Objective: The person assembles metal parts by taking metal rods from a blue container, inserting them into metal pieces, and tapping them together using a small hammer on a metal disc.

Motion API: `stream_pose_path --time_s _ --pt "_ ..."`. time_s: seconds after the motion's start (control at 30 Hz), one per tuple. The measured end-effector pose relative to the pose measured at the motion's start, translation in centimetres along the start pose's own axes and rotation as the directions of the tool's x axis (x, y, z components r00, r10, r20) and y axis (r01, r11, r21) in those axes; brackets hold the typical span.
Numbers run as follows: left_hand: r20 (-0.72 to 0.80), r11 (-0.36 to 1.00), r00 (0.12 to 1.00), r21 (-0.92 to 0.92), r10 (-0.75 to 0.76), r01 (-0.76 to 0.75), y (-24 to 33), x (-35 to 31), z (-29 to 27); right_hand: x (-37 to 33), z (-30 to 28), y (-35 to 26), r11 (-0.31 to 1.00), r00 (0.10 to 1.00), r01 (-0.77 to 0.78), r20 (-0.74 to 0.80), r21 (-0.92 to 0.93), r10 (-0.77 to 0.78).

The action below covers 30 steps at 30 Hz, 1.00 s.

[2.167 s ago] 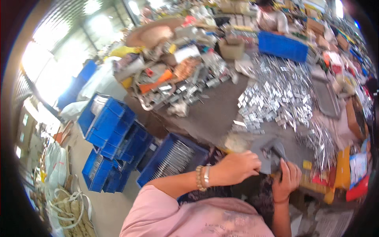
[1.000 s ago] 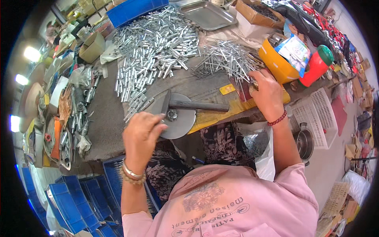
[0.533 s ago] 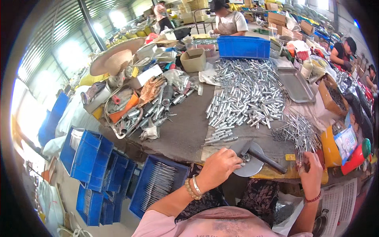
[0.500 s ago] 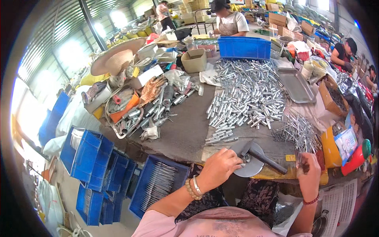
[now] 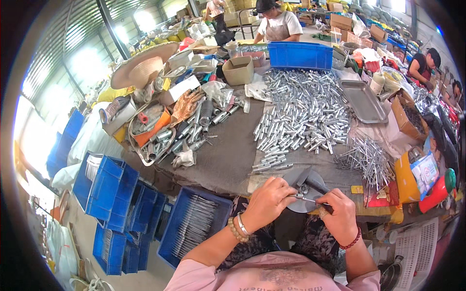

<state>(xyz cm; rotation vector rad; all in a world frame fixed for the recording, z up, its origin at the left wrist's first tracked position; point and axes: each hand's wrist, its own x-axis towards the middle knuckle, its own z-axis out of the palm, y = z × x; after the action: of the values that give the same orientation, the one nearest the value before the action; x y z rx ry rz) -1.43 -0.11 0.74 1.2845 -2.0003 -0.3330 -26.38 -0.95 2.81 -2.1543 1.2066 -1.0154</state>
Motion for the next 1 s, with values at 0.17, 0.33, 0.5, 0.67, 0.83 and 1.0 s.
stream_pose_path --time_s 0.17,0.33,0.5,0.67,0.83,1.0 --pt "0.028 1.0 0.999 -0.024 -0.018 0.019 -0.3 0.0 0.5 -0.3 -0.1 -0.3 0.967 0.998 0.069 0.028 -0.244 -0.064" --pt "0.021 0.999 1.0 -0.029 0.013 -0.013 -0.8 1.4 -0.9 1.0 0.2 -0.4 0.924 0.993 0.121 0.03 -0.363 -0.118" --pt "0.048 0.999 0.999 -0.027 -0.024 0.025 -1.1 1.9 -1.0 1.6 0.8 0.9 0.917 0.981 0.188 0.018 -0.351 -0.194" --pt "0.051 0.999 0.998 -0.02 -0.036 0.037 -0.6 1.5 -0.5 1.2 0.7 1.0 0.92 0.974 0.219 0.02 -0.326 -0.225" --pt "0.04 1.0 0.999 -0.014 -0.001 0.002 -0.7 1.0 -0.4 1.3 0.7 1.2 0.925 0.97 0.24 0.029 -0.293 -0.243" --pt "0.068 0.996 0.996 -0.067 -0.055 0.06 -0.5 1.0 -0.7 1.5 0.5 1.4 0.923 0.967 0.255 0.077 -0.289 -0.243"
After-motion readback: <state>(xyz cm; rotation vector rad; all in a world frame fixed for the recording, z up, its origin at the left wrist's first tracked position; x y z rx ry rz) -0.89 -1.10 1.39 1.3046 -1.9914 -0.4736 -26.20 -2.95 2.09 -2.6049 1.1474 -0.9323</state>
